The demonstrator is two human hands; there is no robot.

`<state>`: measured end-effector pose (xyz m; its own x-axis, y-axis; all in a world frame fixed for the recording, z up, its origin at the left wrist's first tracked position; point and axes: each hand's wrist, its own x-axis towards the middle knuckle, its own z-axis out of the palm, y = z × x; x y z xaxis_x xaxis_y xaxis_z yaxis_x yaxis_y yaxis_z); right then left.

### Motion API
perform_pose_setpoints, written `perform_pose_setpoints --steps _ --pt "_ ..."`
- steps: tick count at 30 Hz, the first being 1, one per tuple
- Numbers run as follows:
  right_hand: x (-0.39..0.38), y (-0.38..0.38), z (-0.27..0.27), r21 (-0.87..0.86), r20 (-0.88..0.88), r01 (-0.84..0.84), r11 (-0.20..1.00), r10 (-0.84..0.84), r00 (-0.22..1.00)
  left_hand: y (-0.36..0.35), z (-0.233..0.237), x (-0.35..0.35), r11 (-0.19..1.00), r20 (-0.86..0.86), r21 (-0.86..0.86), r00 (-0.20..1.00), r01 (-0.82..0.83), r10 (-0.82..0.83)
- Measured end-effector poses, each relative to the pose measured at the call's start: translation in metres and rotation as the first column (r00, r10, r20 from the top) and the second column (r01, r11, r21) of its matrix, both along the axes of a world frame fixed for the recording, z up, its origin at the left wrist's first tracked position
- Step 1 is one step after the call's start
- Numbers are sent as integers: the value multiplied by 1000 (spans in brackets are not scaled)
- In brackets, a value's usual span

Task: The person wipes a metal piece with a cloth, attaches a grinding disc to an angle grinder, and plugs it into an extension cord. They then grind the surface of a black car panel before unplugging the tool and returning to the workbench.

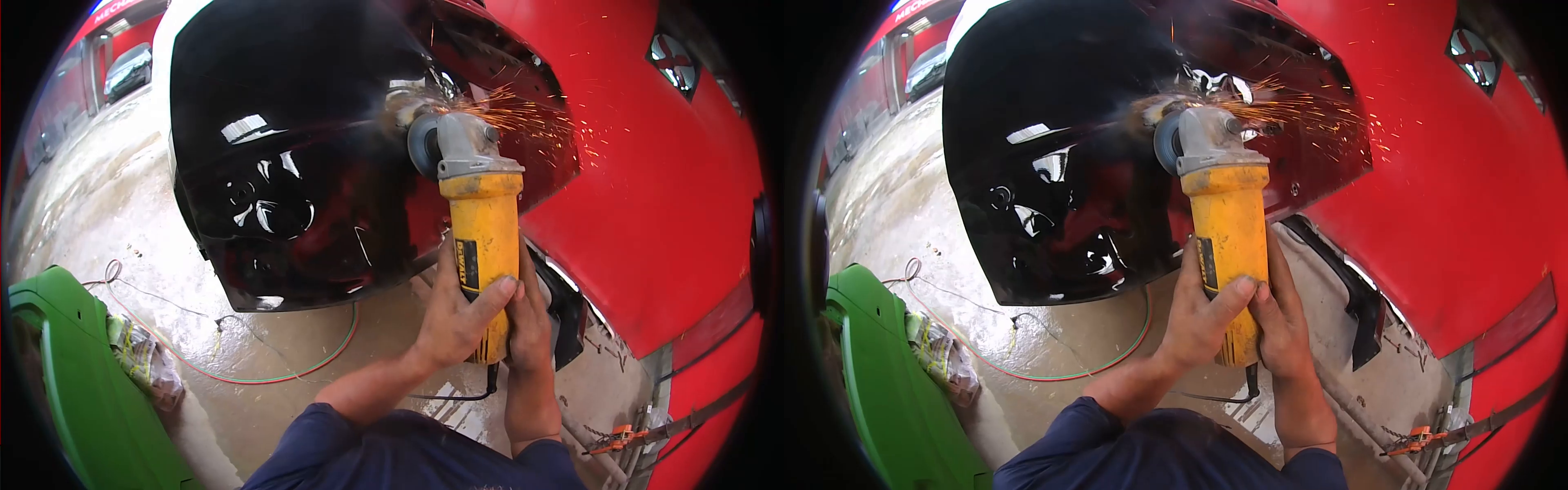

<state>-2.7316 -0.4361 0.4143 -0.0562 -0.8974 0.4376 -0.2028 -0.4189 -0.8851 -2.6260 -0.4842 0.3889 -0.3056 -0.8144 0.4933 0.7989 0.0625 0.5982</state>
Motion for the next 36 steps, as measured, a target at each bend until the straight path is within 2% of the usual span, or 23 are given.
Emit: perform_pose_setpoints --steps 2,5,8,15,19,24,26,29,36 --pt "2 2 0 1 -17 18 1000 -18 1000 -1 -5 -1 998 42 -47 998 -51 53" --pt "4 4 -1 -16 -55 45 999 -46 997 1 -8 -2 997 3 -58 999 -42 42" --pt "0 3 -2 -9 -21 27 1000 -28 999 3 -3 -2 997 5 -17 997 -75 75" --pt "9 9 2 -10 -17 49 999 -49 999 1 -5 -1 999 -36 -39 999 -27 26" --pt "4 8 0 -17 -68 63 998 -64 996 -1 -7 -4 994 -4 -86 998 -62 62" --pt "4 9 -1 -11 -17 66 998 -66 998 0 -5 -2 997 -1 -77 1000 -28 28" --pt "2 8 -2 -10 -22 57 998 -58 998 1 -6 -5 995 -41 -82 998 -53 49" --pt "0 7 -2 -7 2 56 998 -56 998 -1 -6 -7 988 -10 -122 996 -92 91" --pt "-3 7 -4 5 43 27 1000 -27 999 1 -6 -11 998 -40 -64 999 -2 0"
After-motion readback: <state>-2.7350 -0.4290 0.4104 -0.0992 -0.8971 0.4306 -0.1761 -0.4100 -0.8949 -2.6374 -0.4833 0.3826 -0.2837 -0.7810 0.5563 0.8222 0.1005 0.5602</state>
